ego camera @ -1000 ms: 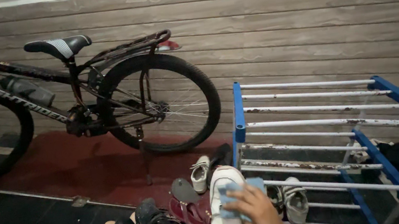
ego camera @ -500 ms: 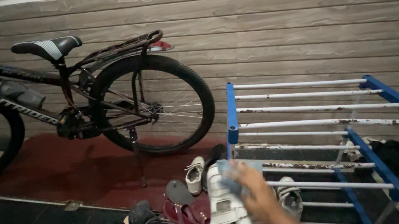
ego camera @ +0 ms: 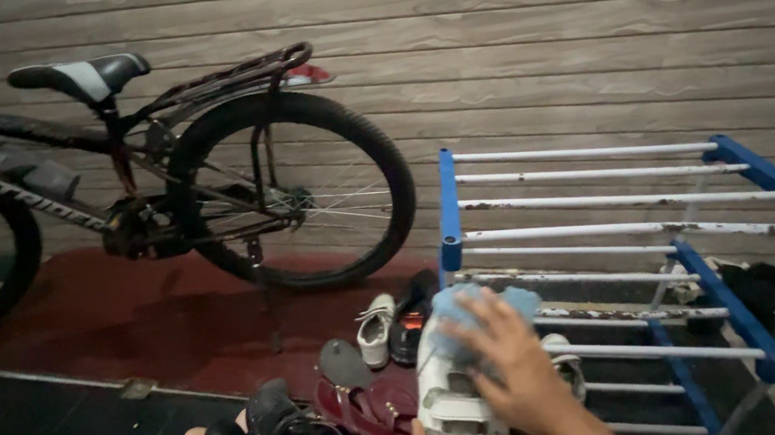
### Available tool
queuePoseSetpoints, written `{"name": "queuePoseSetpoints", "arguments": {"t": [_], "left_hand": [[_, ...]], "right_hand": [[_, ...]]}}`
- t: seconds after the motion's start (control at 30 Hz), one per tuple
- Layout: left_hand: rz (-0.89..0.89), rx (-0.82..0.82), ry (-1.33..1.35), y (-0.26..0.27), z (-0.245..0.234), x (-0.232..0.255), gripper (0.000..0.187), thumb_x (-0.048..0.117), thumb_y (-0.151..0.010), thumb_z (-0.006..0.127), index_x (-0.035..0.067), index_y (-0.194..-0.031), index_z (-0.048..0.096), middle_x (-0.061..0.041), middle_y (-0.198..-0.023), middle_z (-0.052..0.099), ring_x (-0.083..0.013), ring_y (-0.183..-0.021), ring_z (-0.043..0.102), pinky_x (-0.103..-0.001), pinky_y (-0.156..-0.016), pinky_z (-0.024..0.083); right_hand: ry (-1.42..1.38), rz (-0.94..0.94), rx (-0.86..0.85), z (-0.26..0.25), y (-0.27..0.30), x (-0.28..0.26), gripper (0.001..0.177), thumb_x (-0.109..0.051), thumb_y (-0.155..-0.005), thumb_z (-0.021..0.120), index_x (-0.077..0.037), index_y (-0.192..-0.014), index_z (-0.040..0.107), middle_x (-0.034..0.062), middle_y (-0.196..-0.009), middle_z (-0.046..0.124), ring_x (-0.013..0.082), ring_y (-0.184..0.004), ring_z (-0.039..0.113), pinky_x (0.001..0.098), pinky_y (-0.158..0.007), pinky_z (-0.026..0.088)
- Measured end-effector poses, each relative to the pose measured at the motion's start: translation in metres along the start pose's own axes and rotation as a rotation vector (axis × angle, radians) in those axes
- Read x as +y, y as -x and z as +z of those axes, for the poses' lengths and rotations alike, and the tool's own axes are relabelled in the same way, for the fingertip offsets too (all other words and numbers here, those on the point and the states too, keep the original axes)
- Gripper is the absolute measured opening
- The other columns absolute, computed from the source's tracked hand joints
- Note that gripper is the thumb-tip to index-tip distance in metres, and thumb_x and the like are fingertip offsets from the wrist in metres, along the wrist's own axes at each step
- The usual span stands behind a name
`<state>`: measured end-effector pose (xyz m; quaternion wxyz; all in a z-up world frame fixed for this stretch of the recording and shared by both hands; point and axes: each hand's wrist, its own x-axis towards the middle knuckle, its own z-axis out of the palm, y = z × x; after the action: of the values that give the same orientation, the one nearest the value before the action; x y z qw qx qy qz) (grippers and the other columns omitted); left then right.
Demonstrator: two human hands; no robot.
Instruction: The person wipes several pairs of shoes with a blue cloth, including white sneakers and black shoes. They handle each shoe individually, wiping the exterior surfaces and placing them back on a shoe rack or the floor.
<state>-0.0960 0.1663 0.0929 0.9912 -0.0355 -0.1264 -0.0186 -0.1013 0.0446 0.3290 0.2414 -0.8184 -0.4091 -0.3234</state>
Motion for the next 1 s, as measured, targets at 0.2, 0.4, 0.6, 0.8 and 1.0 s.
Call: {"name": "queuePoseSetpoints", "arguments": {"t": [0.2, 0.4, 0.6, 0.8, 1.0], "left_hand": [[0.052, 0.024, -0.107, -0.008, -0.033, 0.015, 0.066, 0.048, -0.096, 0.042, 0.006, -0.147, 0.045, -0.017, -0.143, 0.056, -0.0349, -0.129, 0.057, -0.056, -0.11, 0.045], [-0.019, 0.101, -0.098, -0.002, -0.066, -0.024, 0.062, 0.04, -0.097, 0.044, 0.006, -0.148, 0.044, -0.017, -0.145, 0.055, -0.0344, -0.132, 0.056, -0.054, -0.112, 0.044], [-0.062, 0.06, -0.149, -0.009, -0.059, -0.02, 0.058, 0.033, -0.098, 0.045, 0.005, -0.149, 0.043, -0.016, -0.148, 0.055, -0.0339, -0.134, 0.055, -0.052, -0.114, 0.043], [-0.077, 0.12, -0.265, 0.003, -0.06, -0.003, 0.056, 0.026, -0.098, 0.046, 0.005, -0.149, 0.043, -0.016, -0.15, 0.054, -0.0334, -0.137, 0.054, -0.05, -0.115, 0.041], [-0.097, -0.137, -0.12, -0.004, -0.033, 0.003, 0.056, 0.028, -0.1, 0.045, 0.009, -0.152, 0.037, -0.013, -0.156, 0.046, -0.0319, -0.144, 0.046, -0.05, -0.119, 0.036]], "right_hand": [[-0.027, 0.436, -0.217, -0.007, 0.026, 0.028, 0.079, 0.006, -0.068, 0.065, -0.028, -0.139, 0.069, 0.0091, -0.15, 0.054, 0.03, -0.135, 0.052, 0.0396, -0.115, 0.038], [-0.056, 0.179, -0.182, 0.009, 0.011, 0.034, 0.058, 0.006, -0.062, 0.062, -0.008, -0.118, 0.071, 0.0102, -0.128, 0.069, 0.0327, -0.126, 0.058, 0.0432, -0.106, 0.047], [0.118, -0.182, -0.693, 0.038, 0.0, -0.03, 0.018, -0.014, -0.085, 0.072, -0.021, -0.1, 0.078, -0.0001, -0.103, 0.072, 0.0259, -0.112, 0.062, 0.055, -0.095, 0.041], [0.031, -0.048, -0.444, 0.006, -0.023, 0.004, 0.036, -0.006, -0.074, 0.069, -0.02, -0.104, 0.079, -0.0012, -0.122, 0.072, 0.0234, -0.124, 0.059, 0.0433, -0.1, 0.046], [-0.073, 0.211, -0.165, 0.004, -0.004, 0.027, 0.059, 0.008, -0.072, 0.057, -0.015, -0.125, 0.07, 0.0096, -0.142, 0.061, 0.0327, -0.135, 0.05, 0.044, -0.115, 0.038]]}}
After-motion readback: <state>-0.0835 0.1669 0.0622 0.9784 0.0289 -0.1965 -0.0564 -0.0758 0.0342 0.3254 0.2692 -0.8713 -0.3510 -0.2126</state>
